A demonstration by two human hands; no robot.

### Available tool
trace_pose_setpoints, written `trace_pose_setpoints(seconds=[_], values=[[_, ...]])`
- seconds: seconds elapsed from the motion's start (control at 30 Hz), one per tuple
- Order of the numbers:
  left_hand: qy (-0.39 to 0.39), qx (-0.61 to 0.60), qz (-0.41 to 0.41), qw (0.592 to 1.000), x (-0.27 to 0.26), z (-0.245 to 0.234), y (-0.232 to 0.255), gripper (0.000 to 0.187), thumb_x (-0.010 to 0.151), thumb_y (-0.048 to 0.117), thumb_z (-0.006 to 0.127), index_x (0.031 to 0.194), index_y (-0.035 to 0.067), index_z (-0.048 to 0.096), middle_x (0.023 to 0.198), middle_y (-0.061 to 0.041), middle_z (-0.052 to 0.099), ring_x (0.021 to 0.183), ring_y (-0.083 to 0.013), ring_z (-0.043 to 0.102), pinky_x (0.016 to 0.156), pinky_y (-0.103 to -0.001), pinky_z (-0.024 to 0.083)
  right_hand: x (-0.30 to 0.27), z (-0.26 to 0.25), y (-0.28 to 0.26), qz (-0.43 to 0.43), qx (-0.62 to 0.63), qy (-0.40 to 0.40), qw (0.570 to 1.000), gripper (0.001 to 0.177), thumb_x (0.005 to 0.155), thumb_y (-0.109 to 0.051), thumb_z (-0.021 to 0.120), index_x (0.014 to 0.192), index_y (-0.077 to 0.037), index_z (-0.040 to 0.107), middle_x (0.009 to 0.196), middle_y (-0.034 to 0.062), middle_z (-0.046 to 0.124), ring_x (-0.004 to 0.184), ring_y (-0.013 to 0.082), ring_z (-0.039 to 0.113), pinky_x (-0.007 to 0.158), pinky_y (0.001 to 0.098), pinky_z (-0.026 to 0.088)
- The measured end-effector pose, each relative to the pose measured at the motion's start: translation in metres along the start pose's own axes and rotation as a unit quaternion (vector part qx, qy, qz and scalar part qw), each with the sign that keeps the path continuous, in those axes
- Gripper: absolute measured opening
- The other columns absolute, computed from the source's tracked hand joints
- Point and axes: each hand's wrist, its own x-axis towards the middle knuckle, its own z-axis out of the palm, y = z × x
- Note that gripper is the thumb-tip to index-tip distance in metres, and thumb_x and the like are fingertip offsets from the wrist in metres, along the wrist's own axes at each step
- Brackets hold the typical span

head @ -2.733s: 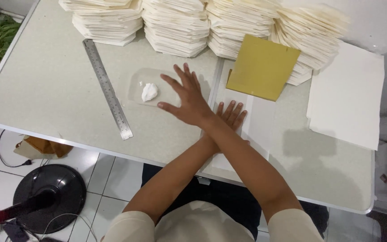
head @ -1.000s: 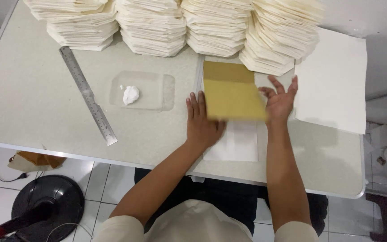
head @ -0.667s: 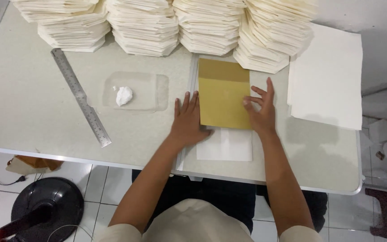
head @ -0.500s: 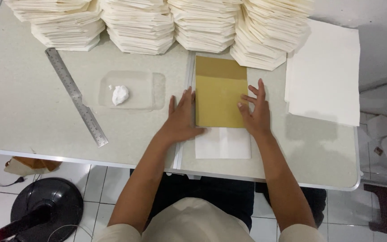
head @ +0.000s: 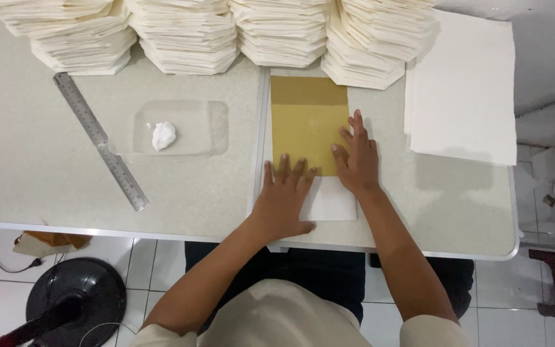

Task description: Folding white paper around a gold cardboard template to create a finished product, likely a box or envelope liner.

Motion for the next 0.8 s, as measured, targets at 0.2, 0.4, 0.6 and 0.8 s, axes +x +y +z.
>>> trace_pose_setpoints(seconds=[0.2, 0.4, 0.6, 0.8], values=[[0.038, 0.029, 0.02, 0.999, -0.007, 0.015, 0.012, 0.089, 0.083, 0.037, 0.071, 0.156, 0.004, 0.031, 0.154, -0.028, 0.04, 0.141, -0.0585, 0.031, 0.108, -0.075, 0.028, 0.0, 0.0, 0.002, -0.008, 0.014, 0.008, 1.0, 0.074, 0.106, -0.021, 0.052, 0.163, -0.013, 0.006, 0.157, 0.016, 0.039, 0.138, 0.0267, 0.054, 0.103, 0.042, 0.033], [0.355, 0.146, 0.03, 0.923, 0.012, 0.086, 0.028, 0.045, 0.086, 0.005, 0.068, 0.13, -0.002, 0.06, 0.115, -0.024, 0.071, 0.105, -0.0515, 0.067, 0.092, -0.074, 0.047, -0.001, -0.003, 0.0, -0.008, 0.033, 0.012, 0.999, 0.073, 0.106, -0.021, 0.05, 0.163, -0.013, 0.006, 0.157, 0.0164, 0.039, 0.138, 0.0283, 0.054, 0.105, 0.0422, 0.033], [0.369, 0.187, 0.028, 0.91, 0.02, 0.068, 0.03, 0.04, 0.083, 0.002, 0.076, 0.122, -0.002, 0.065, 0.104, -0.024, 0.074, 0.099, -0.0485, 0.071, 0.092, -0.072, 0.049, 0.0, -0.005, 0.0, -0.001, 0.049, 0.003, 0.999, 0.072, 0.106, -0.023, 0.047, 0.164, -0.014, 0.004, 0.156, 0.0173, 0.039, 0.139, 0.0291, 0.053, 0.108, 0.0448, 0.033], [0.354, 0.187, 0.051, 0.915, 0.024, 0.071, 0.024, 0.038, 0.082, 0.003, 0.077, 0.118, -0.003, 0.066, 0.101, -0.025, 0.074, 0.098, -0.0484, 0.072, 0.092, -0.073, 0.048, -0.001, -0.01, -0.005, -0.001, 0.075, -0.002, 0.997, 0.071, 0.107, -0.02, 0.046, 0.164, -0.016, 0.004, 0.157, 0.018, 0.038, 0.139, 0.0299, 0.052, 0.11, 0.0459, 0.032]])
